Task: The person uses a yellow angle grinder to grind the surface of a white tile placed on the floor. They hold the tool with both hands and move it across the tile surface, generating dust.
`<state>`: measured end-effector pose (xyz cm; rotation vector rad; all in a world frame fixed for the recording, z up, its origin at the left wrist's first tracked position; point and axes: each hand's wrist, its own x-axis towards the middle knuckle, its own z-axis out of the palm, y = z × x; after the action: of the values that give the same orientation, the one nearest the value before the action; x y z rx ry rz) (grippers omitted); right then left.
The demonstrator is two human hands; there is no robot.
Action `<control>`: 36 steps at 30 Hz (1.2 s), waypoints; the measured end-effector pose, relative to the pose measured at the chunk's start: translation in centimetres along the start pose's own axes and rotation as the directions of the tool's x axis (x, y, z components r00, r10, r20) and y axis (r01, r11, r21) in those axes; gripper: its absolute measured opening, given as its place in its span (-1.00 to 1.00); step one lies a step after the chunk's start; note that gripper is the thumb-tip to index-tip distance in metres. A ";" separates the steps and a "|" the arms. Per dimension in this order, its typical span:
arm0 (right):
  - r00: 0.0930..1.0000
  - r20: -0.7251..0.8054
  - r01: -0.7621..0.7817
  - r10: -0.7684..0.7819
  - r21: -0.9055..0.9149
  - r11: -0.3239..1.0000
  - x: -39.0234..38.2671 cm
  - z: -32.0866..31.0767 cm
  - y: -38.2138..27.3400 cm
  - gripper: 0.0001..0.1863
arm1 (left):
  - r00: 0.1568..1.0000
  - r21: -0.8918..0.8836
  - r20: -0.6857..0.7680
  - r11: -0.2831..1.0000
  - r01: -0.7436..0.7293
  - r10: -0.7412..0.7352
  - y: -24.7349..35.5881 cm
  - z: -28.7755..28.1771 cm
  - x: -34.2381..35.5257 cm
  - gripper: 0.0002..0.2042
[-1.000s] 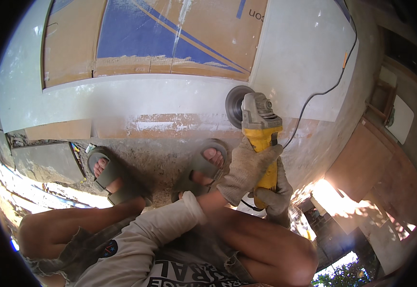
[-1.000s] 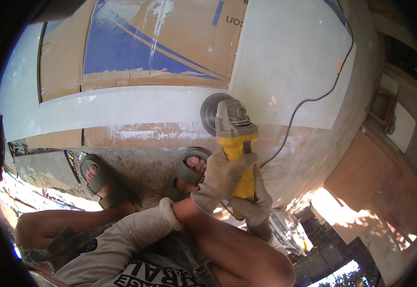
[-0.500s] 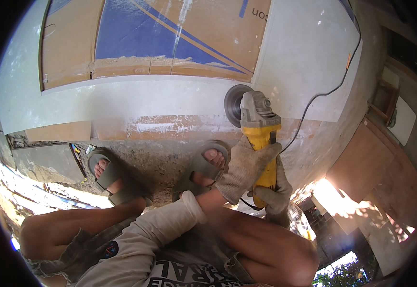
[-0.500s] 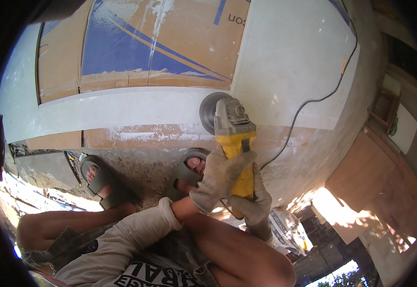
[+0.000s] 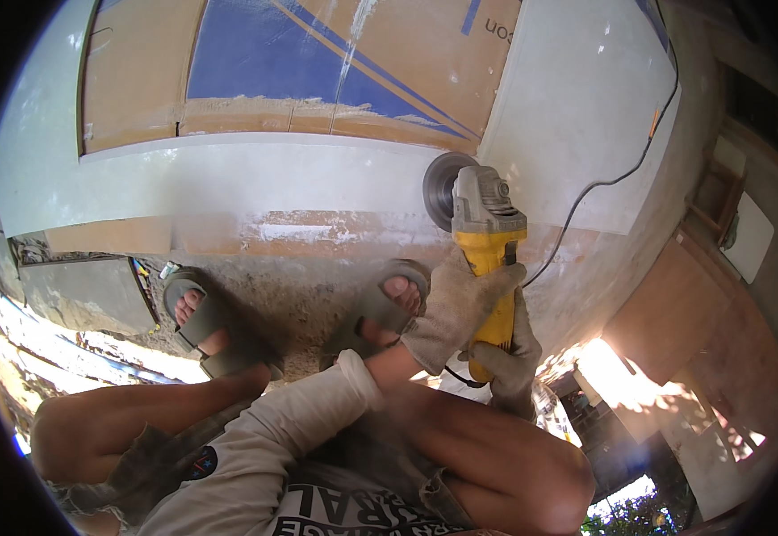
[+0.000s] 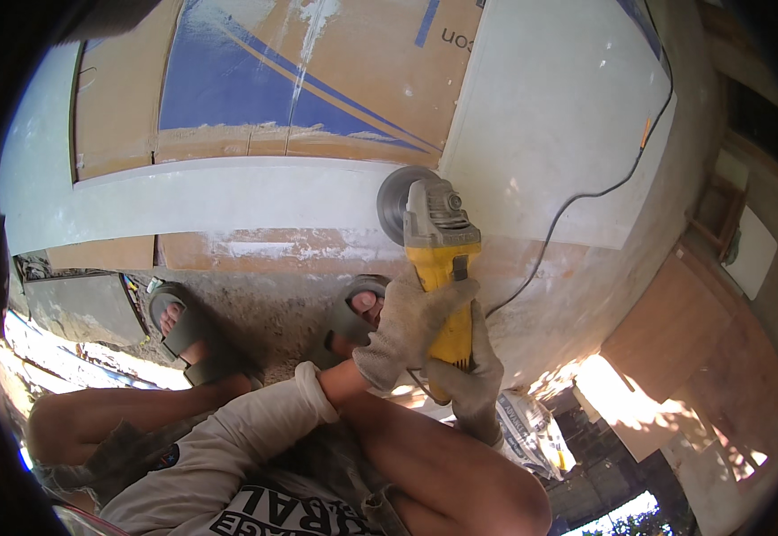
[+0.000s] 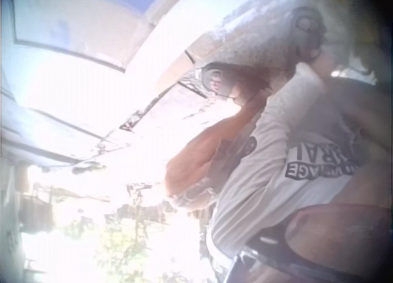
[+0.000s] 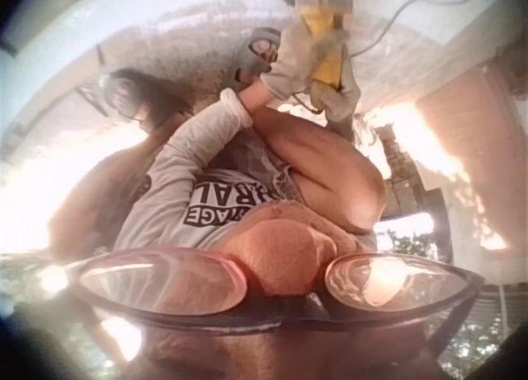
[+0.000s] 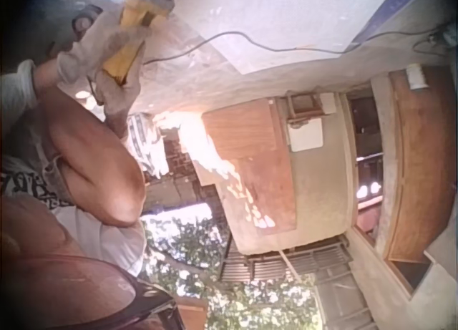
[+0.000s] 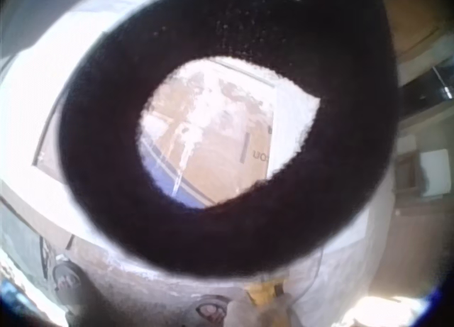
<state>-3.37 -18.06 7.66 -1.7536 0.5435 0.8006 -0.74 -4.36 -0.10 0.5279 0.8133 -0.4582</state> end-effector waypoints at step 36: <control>0.999 -0.004 0.039 -0.039 0.107 0.994 -1.8 -0.8 1.8 0.09 | 0.996 0.103 0.068 0.994 0.047 -0.054 -1.6 0.1 -0.7 -0.59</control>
<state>-5.58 -19.46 8.03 -1.6620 0.5421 0.7301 -2.00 -5.54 0.07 0.5825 0.7390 -0.5637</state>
